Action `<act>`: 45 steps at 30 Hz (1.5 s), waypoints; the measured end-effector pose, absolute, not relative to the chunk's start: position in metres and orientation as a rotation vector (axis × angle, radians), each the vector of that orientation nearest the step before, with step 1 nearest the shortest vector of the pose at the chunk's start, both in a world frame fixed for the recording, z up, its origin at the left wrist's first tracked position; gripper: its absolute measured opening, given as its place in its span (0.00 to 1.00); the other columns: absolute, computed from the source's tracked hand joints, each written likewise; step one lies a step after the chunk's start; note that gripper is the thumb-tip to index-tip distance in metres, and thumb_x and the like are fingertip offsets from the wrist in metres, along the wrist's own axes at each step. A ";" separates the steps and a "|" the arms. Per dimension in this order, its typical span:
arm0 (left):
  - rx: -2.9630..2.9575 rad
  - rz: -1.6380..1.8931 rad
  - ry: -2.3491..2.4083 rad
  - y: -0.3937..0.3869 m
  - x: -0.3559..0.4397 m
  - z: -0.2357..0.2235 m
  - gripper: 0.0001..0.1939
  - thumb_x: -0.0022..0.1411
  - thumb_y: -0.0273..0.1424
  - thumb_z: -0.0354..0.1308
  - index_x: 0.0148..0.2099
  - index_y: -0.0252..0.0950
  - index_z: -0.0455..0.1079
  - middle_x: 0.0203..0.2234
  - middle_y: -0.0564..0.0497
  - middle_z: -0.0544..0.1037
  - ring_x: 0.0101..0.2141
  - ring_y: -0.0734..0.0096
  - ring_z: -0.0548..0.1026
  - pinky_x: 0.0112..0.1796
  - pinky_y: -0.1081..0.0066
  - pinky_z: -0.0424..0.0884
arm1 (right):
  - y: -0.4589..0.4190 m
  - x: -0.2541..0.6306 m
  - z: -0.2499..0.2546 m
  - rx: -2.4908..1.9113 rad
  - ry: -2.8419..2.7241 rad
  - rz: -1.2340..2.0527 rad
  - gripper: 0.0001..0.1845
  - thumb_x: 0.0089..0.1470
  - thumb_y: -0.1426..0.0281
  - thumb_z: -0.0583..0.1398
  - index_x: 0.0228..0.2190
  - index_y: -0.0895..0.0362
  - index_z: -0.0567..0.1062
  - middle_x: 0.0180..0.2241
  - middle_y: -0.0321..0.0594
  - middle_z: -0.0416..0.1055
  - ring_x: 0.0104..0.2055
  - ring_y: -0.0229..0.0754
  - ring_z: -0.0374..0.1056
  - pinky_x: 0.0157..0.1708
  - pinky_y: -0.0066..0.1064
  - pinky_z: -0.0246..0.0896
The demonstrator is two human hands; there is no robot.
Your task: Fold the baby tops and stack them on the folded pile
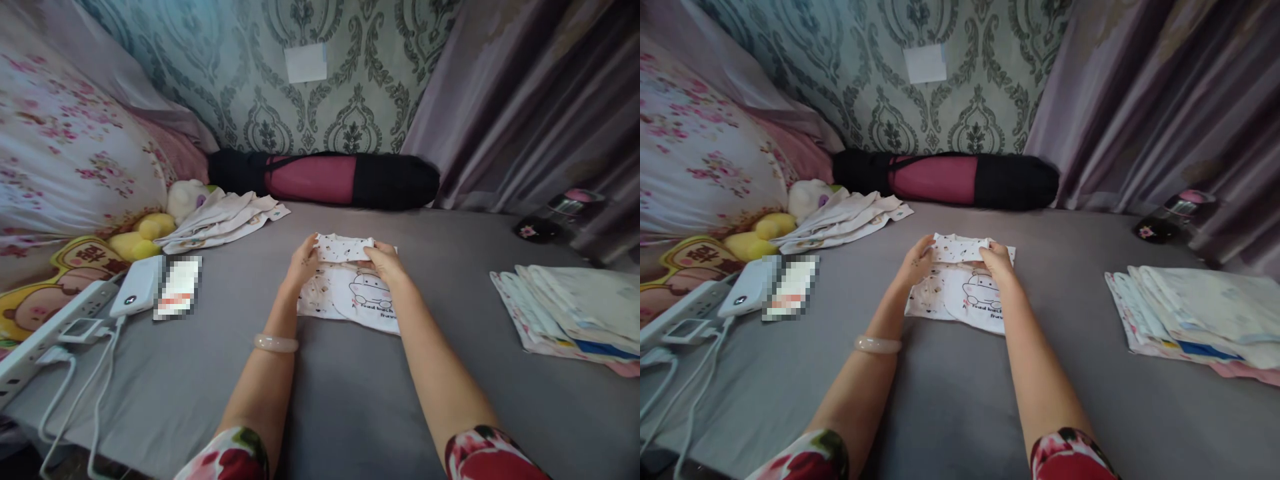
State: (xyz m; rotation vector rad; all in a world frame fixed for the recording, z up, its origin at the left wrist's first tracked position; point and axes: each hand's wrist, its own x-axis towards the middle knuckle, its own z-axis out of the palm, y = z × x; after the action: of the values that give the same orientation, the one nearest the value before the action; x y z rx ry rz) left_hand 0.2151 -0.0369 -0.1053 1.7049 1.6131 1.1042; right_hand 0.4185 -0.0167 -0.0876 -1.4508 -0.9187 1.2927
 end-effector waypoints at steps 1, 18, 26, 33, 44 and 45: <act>1.791 1.017 1.637 -0.039 0.217 -0.107 0.25 0.64 0.25 0.45 0.63 0.38 0.61 0.55 0.44 0.72 0.56 0.61 0.69 0.58 0.57 0.61 | -0.016 0.421 -0.088 -1.504 -0.986 1.239 0.09 0.52 0.80 0.56 0.34 0.59 0.74 0.26 0.37 0.75 0.23 0.34 0.70 0.23 0.24 0.71; 2.066 0.629 1.836 -0.046 0.219 -0.119 0.21 0.67 0.31 0.44 0.60 0.45 0.63 0.59 0.48 0.68 0.64 0.53 0.56 0.60 0.44 0.47 | -0.027 0.435 -0.082 -2.165 -1.805 0.516 0.19 0.55 0.64 0.58 0.47 0.59 0.73 0.45 0.53 0.74 0.50 0.54 0.70 0.46 0.38 0.63; 2.219 0.682 1.795 -0.033 0.239 -0.090 0.20 0.67 0.30 0.45 0.58 0.39 0.65 0.59 0.43 0.68 0.62 0.53 0.59 0.60 0.46 0.52 | -0.044 0.421 -0.069 -2.042 -1.897 0.250 0.20 0.62 0.71 0.48 0.52 0.61 0.69 0.52 0.58 0.68 0.55 0.55 0.64 0.52 0.44 0.58; 2.438 0.486 1.694 -0.016 0.262 -0.102 0.24 0.70 0.34 0.39 0.61 0.28 0.62 0.61 0.35 0.64 0.63 0.54 0.58 0.62 0.55 0.52 | -0.046 0.404 -0.096 -1.861 -2.197 0.230 0.27 0.66 0.63 0.42 0.62 0.53 0.62 0.67 0.44 0.49 0.69 0.55 0.38 0.64 0.56 0.29; 2.349 0.301 1.837 -0.017 0.258 -0.118 0.32 0.70 0.44 0.36 0.68 0.31 0.52 0.66 0.35 0.53 0.66 0.46 0.47 0.61 0.44 0.45 | -0.049 0.403 -0.107 -1.860 -2.181 0.239 0.28 0.65 0.62 0.41 0.63 0.50 0.60 0.67 0.43 0.50 0.69 0.57 0.38 0.62 0.61 0.29; 2.322 0.279 1.827 -0.014 0.257 -0.116 0.32 0.69 0.45 0.36 0.68 0.32 0.52 0.67 0.35 0.52 0.67 0.46 0.46 0.61 0.44 0.45 | -0.048 0.403 -0.105 -1.857 -2.184 0.260 0.28 0.65 0.62 0.40 0.63 0.51 0.60 0.67 0.43 0.50 0.69 0.56 0.37 0.62 0.61 0.29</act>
State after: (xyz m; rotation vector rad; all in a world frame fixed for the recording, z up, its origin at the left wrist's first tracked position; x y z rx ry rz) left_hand 0.2571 -0.0145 -0.1165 2.3225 1.8270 0.2791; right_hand 0.4032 -0.0480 -0.1051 -1.8571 -2.1841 0.2596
